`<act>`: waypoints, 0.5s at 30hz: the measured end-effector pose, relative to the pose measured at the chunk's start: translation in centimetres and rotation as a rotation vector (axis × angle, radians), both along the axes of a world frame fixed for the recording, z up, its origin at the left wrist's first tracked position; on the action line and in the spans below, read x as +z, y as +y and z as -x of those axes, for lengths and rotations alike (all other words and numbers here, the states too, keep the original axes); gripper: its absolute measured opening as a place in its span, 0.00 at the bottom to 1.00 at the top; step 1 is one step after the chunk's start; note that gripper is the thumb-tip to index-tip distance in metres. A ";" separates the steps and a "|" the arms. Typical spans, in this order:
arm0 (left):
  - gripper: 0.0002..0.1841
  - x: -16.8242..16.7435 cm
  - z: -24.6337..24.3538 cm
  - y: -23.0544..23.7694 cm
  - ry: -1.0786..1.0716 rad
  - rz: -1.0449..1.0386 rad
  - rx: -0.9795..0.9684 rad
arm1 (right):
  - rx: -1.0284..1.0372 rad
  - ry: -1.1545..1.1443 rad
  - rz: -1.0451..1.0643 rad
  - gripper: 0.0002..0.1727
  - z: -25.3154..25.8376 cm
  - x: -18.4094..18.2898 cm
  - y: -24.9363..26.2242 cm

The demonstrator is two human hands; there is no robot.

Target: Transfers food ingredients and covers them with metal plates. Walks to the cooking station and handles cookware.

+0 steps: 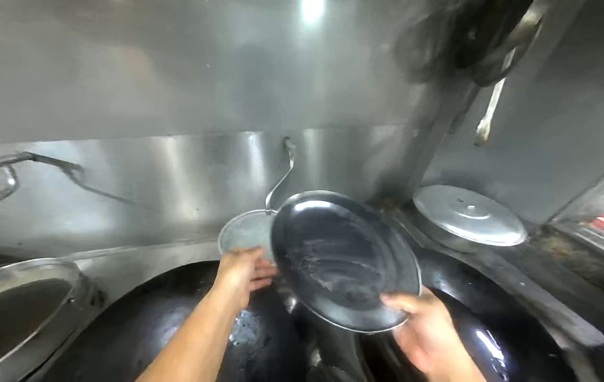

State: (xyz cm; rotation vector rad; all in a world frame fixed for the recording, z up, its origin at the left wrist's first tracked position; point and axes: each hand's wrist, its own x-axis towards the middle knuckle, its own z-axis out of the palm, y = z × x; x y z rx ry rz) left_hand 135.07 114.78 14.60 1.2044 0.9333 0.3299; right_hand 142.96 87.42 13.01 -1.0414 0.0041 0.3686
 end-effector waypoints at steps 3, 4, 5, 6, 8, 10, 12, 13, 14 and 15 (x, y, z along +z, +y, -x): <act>0.23 -3.4 -5.3 0.2 0.125 -0.087 -0.038 | -0.112 -0.078 0.207 0.21 -1.3 0.2 -2.5; 0.24 -4.5 -7.0 0.6 0.181 -0.135 -0.082 | -0.129 -0.097 0.261 0.20 -1.9 0.0 -2.9; 0.24 -5.6 -8.6 1.1 0.241 -0.184 -0.105 | -0.149 -0.110 0.301 0.20 -2.3 -0.3 -3.1; 0.24 -6.6 -10.0 1.9 0.291 -0.220 -0.104 | -0.171 -0.120 0.326 0.20 -2.8 -0.7 -3.2; 0.24 -8.8 -12.3 4.1 0.336 -0.258 -0.024 | -0.203 -0.152 0.358 0.23 -3.4 -1.3 -3.1; 0.25 -10.7 -13.8 6.0 0.409 -0.321 0.100 | -0.234 -0.231 0.399 0.24 -4.0 -2.1 -2.8; 0.22 -11.8 -14.8 6.5 0.724 -0.549 0.019 | -0.274 -0.307 0.443 0.25 -4.2 -3.3 -2.4; 0.19 -12.2 -15.4 6.4 0.844 -0.642 -0.057 | -0.295 -0.328 0.453 0.26 -4.4 -4.0 -2.0; 0.18 -12.5 -16.1 6.3 0.837 -0.653 -0.062 | -0.310 -0.341 0.452 0.28 -4.7 -4.6 -1.6; 0.20 -13.1 -16.9 6.3 0.719 -0.576 0.013 | -0.333 -0.346 0.444 0.29 -5.4 -5.1 -1.1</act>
